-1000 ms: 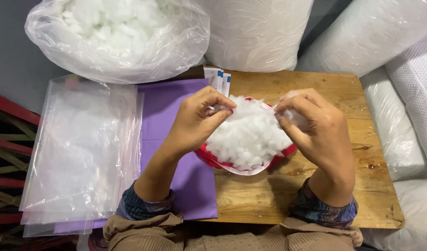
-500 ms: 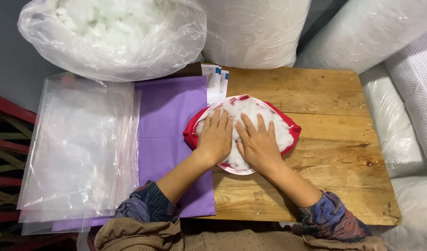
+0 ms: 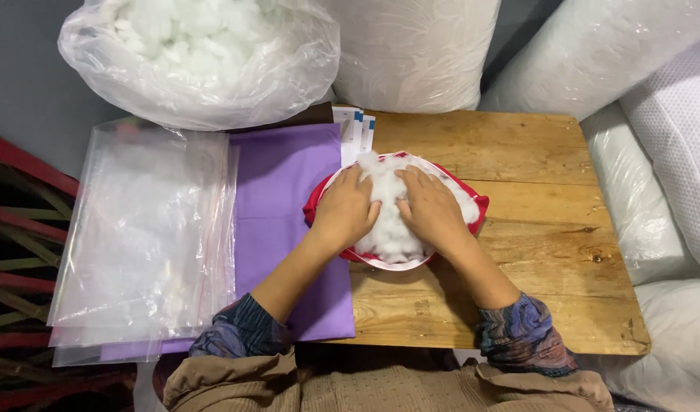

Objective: Stuffing a small red zippered pouch with white fiberfill material from a large bag on a wooden workbench.

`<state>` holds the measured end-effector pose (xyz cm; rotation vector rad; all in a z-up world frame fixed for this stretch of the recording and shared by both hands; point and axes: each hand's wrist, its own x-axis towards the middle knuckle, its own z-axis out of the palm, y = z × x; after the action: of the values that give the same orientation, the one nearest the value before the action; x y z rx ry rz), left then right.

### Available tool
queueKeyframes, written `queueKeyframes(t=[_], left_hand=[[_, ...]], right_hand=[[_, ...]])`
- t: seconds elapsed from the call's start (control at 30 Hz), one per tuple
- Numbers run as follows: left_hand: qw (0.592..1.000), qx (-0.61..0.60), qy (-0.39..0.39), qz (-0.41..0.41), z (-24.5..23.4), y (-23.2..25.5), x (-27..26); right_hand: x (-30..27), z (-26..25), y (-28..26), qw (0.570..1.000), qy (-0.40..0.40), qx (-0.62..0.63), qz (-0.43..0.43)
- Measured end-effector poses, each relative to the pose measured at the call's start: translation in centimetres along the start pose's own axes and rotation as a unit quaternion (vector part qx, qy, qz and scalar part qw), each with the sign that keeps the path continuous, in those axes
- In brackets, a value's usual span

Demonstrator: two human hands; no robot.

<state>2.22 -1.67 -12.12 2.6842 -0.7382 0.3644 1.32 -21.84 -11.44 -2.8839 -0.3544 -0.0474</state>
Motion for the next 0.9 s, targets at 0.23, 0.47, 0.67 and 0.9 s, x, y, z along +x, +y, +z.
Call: queueKeyframes(t=[0.23, 0.47, 0.67, 0.9], left_hand=[[0.995, -0.044, 0.045, 0.071, -8.3, 3.5, -0.4], [0.988, -0.011, -0.121, 0.095, -6.3, 4.0, 0.9], [0.976, 0.05, -0.208, 0.029, 0.3, 1.4, 0.7], [0.988, 0.021, -0.149, 0.041, 1.1, -0.1, -0.9]], right_hand=[[-5.0, -10.8, -3.0, 0.981, -0.006, 0.183, -0.069], [-7.8, -10.0, 0.9, 0.966, -0.017, 0.258, -0.026], [-5.4, -3.5, -2.1, 0.977, -0.006, 0.207, -0.043], [-0.7, 3.1, -0.7, 0.999, -0.011, 0.034, -0.01]])
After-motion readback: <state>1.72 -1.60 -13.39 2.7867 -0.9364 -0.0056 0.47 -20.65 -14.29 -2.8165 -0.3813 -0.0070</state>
